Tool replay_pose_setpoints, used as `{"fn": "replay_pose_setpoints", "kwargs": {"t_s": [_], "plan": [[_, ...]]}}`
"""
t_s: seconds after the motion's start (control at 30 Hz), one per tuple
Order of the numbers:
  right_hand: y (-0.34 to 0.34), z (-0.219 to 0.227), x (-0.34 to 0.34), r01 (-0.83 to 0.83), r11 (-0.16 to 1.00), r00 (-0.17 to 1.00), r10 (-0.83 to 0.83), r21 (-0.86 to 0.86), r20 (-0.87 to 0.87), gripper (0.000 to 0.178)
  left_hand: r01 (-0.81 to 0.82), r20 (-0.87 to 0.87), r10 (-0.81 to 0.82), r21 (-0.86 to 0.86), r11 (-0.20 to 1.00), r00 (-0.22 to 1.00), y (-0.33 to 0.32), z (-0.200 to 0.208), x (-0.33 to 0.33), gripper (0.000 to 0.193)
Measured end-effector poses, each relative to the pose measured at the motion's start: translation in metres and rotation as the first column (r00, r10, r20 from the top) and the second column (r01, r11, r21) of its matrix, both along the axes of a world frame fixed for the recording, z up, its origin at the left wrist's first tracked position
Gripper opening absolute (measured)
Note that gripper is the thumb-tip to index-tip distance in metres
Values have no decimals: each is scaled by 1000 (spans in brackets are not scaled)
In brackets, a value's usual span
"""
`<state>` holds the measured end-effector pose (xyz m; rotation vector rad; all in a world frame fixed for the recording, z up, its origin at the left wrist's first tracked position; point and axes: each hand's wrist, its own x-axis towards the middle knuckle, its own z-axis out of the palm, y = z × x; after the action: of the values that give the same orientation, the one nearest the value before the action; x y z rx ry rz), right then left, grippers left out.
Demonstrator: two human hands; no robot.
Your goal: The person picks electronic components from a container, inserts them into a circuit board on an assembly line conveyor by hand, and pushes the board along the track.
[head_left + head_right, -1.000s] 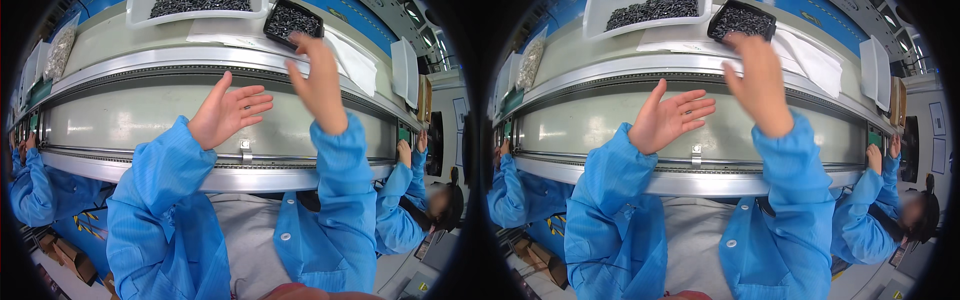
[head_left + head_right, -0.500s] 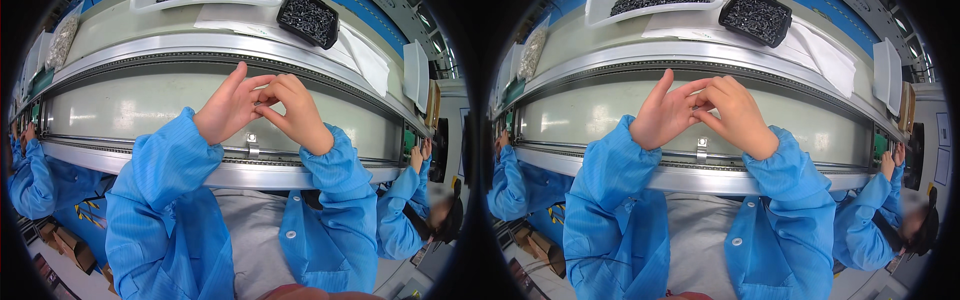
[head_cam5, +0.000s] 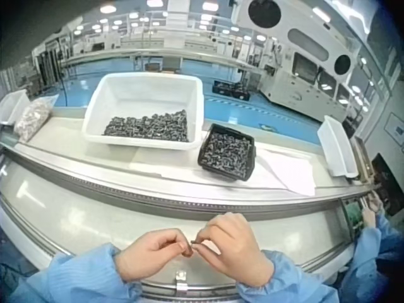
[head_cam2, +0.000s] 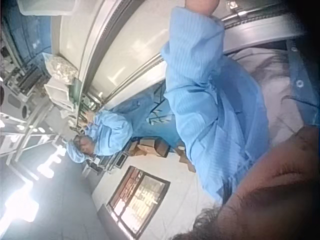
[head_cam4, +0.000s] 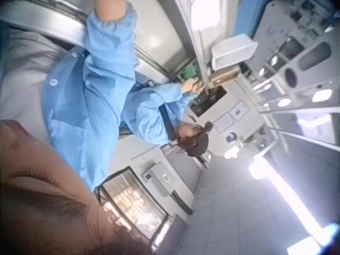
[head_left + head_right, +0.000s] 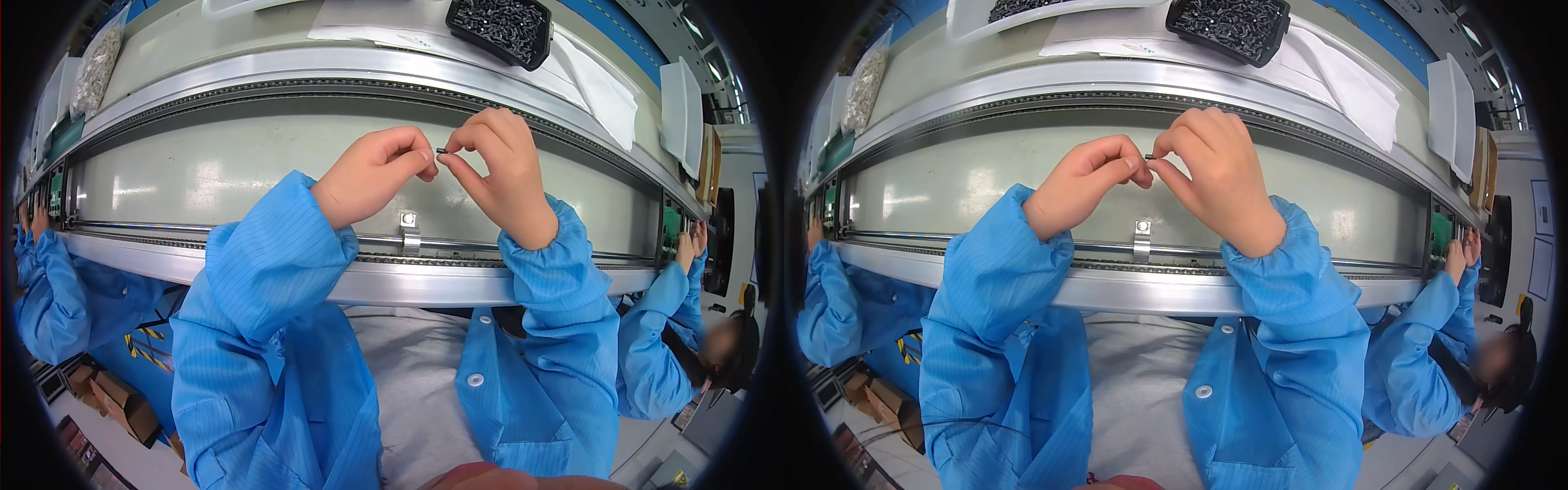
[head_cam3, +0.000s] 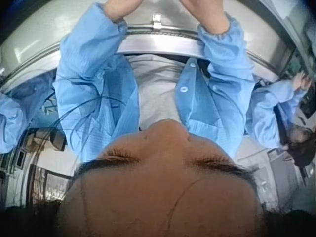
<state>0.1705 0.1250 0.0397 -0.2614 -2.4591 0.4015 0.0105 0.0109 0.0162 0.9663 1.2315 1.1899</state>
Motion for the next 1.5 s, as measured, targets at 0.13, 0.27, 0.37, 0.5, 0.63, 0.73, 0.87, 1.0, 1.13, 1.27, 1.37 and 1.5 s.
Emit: {"fn": "replay_pose_setpoints", "kwargs": {"t_s": [0.13, 0.27, 0.37, 0.5, 0.63, 0.73, 0.87, 1.0, 1.13, 1.27, 1.37, 1.5], "plan": [[-1, -1, 0, -18, 1000, 1000, 18, 3, 1, 15, -40, -11, 40, 32, 999, 999, 1, -1, 1, 16], [-1, -5, 1, -30, 999, 1000, 30, -32, -1, 15, 0, 6, 0, -7, 1000, 1000, 1, -2, -2, 17], [8, -9, -1, 19, 993, 994, -7, -114, 109, 11, -78, -87, 76, -22, 997, 993, 1, -10, -5, 17], [22, -21, 7, 163, 955, 913, -51, -247, 406, 11, -80, -529, -1, -132, 988, 849, 3, -1, -13, 18], [34, -32, 12, 324, 887, 736, -18, -329, 676, 18, -115, -859, -172, -256, 960, 483, 4, -1, -24, 20], [40, -37, 10, 381, 857, 619, 43, -347, 785, 30, -145, -923, -256, -306, 941, 289, 3, -8, -33, 23], [54, -49, 16, 342, 857, 670, 67, -387, 740, 38, -217, -983, -98, -131, 967, 158, -11, 11, -36, 28], [60, -61, 23, 351, 859, 694, 28, -372, 719, 43, -269, -882, 469, 441, 856, 48, -65, 35, -33, 32], [65, -86, 26, 364, 892, 708, -79, -267, 701, 47, -504, -620, 770, 621, 601, 154, -154, 17, -50, 28], [68, -113, 23, 318, 947, 738, -217, -46, 640, 51, -527, -639, 766, 678, 512, -78, -226, -29, -77, 26], [65, -115, 17, 355, 935, 730, -275, -3, 626, 56, -383, -651, 677, 755, 532, -343, -248, -70, -91, 32], [64, -120, -4, 382, 924, 731, -309, 10, 608, 58, -366, -608, 670, 793, 487, -425, -252, -111, -93, 39]]}}
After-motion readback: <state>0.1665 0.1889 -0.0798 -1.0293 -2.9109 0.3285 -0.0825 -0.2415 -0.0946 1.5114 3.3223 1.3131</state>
